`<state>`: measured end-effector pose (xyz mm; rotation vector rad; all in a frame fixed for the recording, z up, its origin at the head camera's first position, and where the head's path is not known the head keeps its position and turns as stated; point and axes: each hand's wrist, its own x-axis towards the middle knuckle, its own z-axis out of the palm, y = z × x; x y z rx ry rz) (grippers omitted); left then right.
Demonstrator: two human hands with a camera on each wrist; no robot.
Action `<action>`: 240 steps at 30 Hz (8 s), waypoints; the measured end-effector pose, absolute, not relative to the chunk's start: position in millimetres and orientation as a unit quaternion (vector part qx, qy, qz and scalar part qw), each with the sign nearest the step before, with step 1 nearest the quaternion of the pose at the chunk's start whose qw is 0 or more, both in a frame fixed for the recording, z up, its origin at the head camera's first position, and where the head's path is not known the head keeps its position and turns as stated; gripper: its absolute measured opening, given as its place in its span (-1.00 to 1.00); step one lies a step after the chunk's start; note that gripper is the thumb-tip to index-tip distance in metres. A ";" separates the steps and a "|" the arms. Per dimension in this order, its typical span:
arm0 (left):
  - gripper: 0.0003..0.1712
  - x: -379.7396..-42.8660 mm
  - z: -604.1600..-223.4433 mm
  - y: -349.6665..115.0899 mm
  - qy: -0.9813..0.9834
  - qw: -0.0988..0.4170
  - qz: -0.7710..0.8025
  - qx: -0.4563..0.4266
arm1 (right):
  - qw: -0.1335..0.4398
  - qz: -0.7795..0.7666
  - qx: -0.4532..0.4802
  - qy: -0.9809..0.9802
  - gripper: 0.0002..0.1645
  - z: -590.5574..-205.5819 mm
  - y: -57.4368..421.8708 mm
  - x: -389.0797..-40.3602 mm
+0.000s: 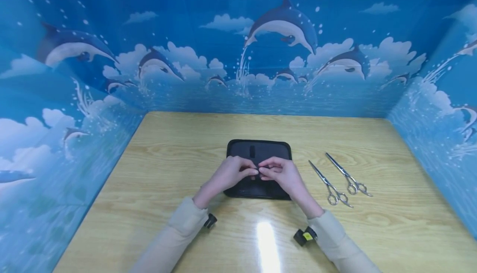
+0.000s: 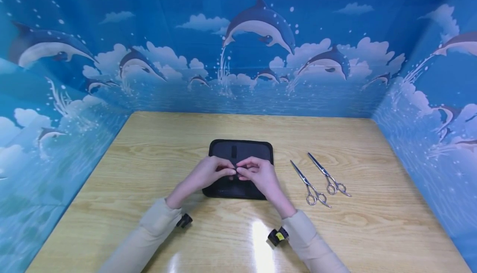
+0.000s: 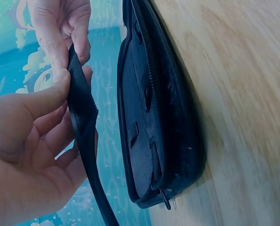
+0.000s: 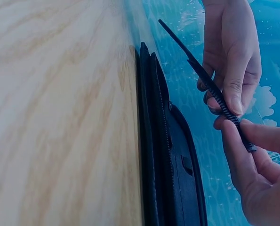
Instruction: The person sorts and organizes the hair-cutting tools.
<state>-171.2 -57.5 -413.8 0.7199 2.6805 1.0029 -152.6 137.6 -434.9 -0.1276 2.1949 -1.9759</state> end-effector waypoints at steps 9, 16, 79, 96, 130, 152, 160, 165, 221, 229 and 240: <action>-0.84 -171.7 -414.6 -56.9 0.906 0.091 0.338 0.238 | 0.096 -0.671 -0.029 0.734 -0.76 -434.6 136.6 -152.2; -0.83 -171.4 -411.5 -55.1 0.909 0.086 0.333 0.234 | 0.088 -0.671 -0.034 0.735 -0.76 -433.5 138.0 -152.5; -0.45 -221.8 -436.0 -104.6 0.868 0.160 0.470 -0.022 | 0.063 -0.705 0.087 0.701 -0.45 -430.7 274.2 -177.1; -0.50 -219.9 -439.6 -103.1 0.860 0.139 0.490 -0.032 | 0.060 -0.710 0.072 0.698 -0.44 -440.6 270.0 -184.8; -0.50 -218.3 -441.1 -103.5 0.863 0.125 0.489 -0.026 | 0.050 -0.707 0.084 0.700 -0.42 -444.3 259.8 -189.9; -0.51 -218.1 -441.1 -101.2 0.878 0.116 0.463 -0.034 | 0.063 -0.681 0.103 0.722 -0.45 -449.5 254.7 -198.7; -0.50 -219.3 -442.5 -101.0 0.884 0.112 0.453 -0.028 | 0.067 -0.694 0.101 0.710 -0.45 -449.7 251.3 -201.0; -0.50 -219.6 -442.7 -100.9 0.884 0.110 0.453 -0.030 | 0.068 -0.691 0.101 0.713 -0.44 -449.3 250.5 -201.7; -0.51 -216.0 -441.1 -99.7 0.882 0.102 0.460 -0.032 | 0.066 -0.680 0.112 0.722 -0.51 -449.1 244.5 -200.5; -0.51 -216.7 -441.2 -99.1 0.882 0.100 0.460 -0.036 | 0.059 -0.673 0.103 0.730 -0.49 -448.7 243.0 -199.8; -0.51 -217.0 -442.1 -99.2 0.881 0.101 0.461 -0.037 | 0.071 -0.670 0.116 0.730 -0.47 -449.8 242.1 -201.4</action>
